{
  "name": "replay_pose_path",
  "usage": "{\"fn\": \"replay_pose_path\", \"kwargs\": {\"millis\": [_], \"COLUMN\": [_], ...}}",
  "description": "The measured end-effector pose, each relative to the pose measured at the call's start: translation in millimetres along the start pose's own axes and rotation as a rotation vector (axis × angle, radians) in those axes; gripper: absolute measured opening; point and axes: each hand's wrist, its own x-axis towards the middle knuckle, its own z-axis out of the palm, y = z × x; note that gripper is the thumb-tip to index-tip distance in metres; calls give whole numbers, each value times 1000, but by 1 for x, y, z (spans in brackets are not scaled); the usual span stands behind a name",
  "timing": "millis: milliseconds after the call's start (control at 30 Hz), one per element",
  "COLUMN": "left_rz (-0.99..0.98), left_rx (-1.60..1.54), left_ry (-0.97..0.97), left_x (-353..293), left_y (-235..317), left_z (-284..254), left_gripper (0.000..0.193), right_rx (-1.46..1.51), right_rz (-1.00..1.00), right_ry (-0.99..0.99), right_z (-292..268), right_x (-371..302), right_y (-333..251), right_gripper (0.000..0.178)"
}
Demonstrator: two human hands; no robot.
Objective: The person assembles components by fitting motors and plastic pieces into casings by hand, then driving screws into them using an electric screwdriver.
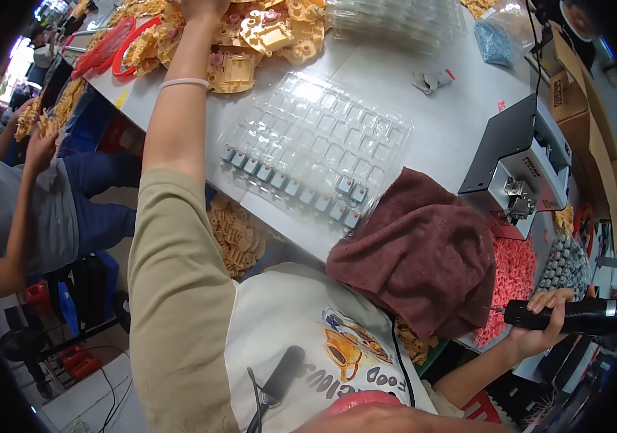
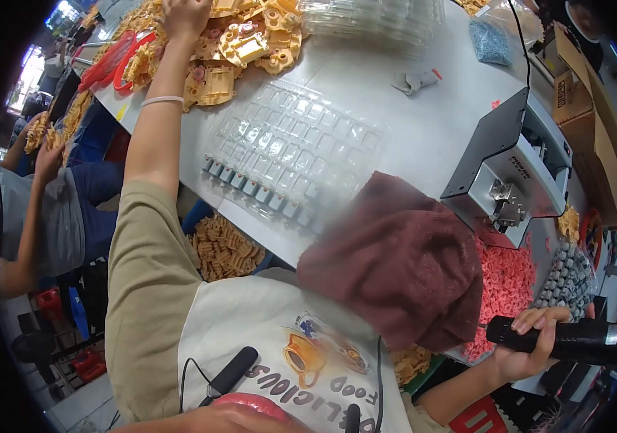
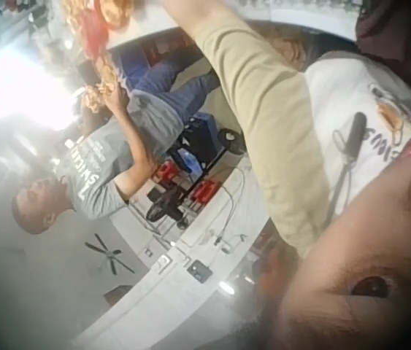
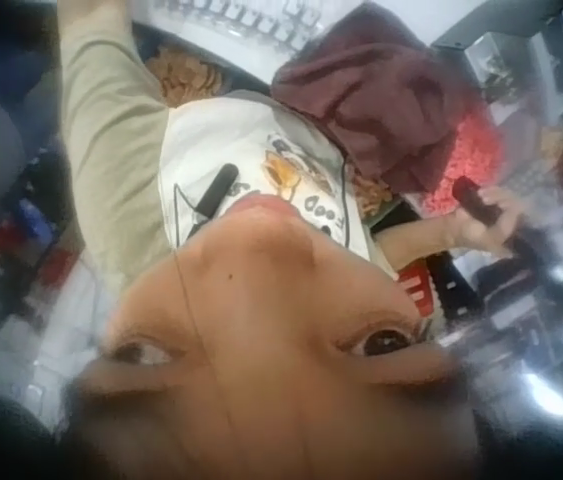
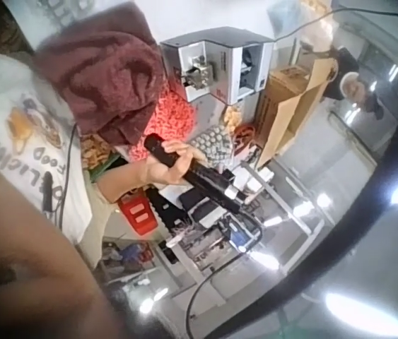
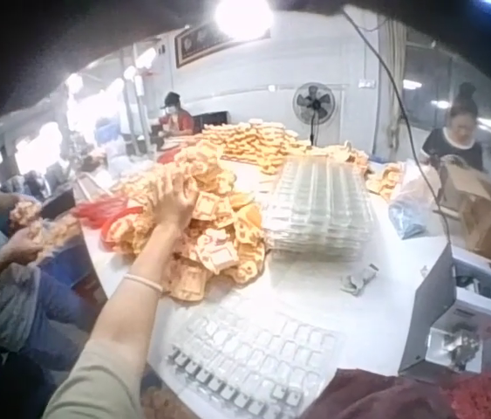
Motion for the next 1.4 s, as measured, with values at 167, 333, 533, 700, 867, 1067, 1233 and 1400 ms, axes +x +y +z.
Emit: {"fn": "replay_pose_path", "kwargs": {"millis": [167,333,533,700,867,1067,1233,1400], "left_rz": [45,25,287,362,297,93,110,103], "left_rx": [-201,-410,-280,-761,-734,-420,-488,-440], "left_ry": [-156,-617,-189,-321,-475,-377,-349,-477], "left_x": [-5,0,-32,-93,-127,-123,-118,-112], "left_y": [24,9,27,64,49,15,-15,-22], "left_z": [-33,-92,-162,-196,-203,-145,-64,-50], "left_gripper": [71,79,56,29,35,57,64,65], "right_rx": [-12,37,38,-77,-369,-768,-988,-1113], "right_rz": [20,123,116,118,275,326,193,138], "right_ry": [-8,10,-20,92,414,516,707,745], "right_z": [-6,1,-13,-27,-89,-161,-237,-332], "right_x": [-2,-5,-8,-8,21,27,15,1], "right_y": [4,3,1,-10,3,0,-7,-6], "right_gripper": [66,67,53,61,40,76,70,73]}}
